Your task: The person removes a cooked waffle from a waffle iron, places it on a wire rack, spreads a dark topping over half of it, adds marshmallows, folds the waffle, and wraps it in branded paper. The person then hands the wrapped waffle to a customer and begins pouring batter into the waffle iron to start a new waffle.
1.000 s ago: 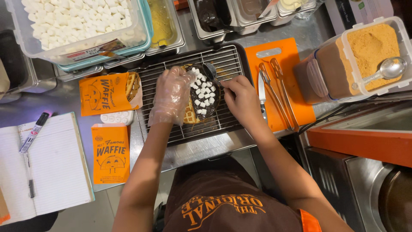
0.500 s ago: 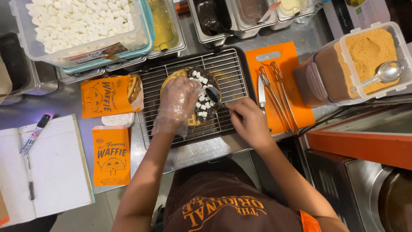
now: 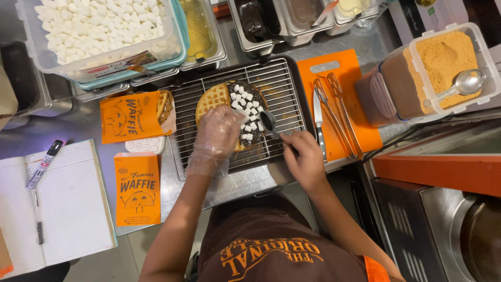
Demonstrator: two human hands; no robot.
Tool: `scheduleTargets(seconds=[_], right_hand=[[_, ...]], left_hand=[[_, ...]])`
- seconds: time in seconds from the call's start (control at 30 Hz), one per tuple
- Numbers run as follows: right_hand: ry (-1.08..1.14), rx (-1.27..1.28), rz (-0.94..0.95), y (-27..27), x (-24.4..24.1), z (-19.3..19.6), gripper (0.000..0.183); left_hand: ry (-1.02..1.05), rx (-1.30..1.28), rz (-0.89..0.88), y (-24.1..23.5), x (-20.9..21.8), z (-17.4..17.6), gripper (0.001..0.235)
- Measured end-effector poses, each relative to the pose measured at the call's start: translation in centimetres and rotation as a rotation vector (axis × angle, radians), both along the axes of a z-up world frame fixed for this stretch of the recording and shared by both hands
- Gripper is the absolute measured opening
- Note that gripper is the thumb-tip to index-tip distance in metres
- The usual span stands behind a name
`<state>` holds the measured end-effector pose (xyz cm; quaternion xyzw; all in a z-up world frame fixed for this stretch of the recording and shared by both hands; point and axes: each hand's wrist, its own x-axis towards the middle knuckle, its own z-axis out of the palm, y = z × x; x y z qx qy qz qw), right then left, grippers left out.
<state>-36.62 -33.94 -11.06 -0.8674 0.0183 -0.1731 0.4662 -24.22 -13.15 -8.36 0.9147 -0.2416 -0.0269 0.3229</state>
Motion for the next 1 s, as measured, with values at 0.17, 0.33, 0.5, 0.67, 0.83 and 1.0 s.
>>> scheduleTargets(seconds=[0.17,0.33,0.5,0.67,0.83,1.0], right_hand=[[0.028,-0.062,0.003,0.3,0.0,1.2,0.024],[-0.104,-0.057,-0.066,0.1,1.8,3.2,0.022],[-0.094,0.02,-0.057,1.0,2.2,5.0,0.022],[-0.1,0.048,-0.07,1.9,2.0,5.5,0.021],[-0.014,0.094,-0.151,0.9,0.4,4.8,0.021],[0.035,0.154,-0.193,-0.2,-0.5,4.0,0.022]], left_hand=[[-0.178,-0.048,-0.033,0.6,-1.0,1.3,0.018],[-0.602,-0.129,-0.177,5.3,2.3,7.0,0.026],[-1.053,0.85,0.009,10.1,17.2,10.7,0.068],[-0.403,0.58,0.084,9.6,27.7,5.4,0.031],[-0.482,0.585,0.035,10.1,30.2,1.9,0.022],[-0.519,0.58,0.061,10.9,29.1,3.3,0.01]])
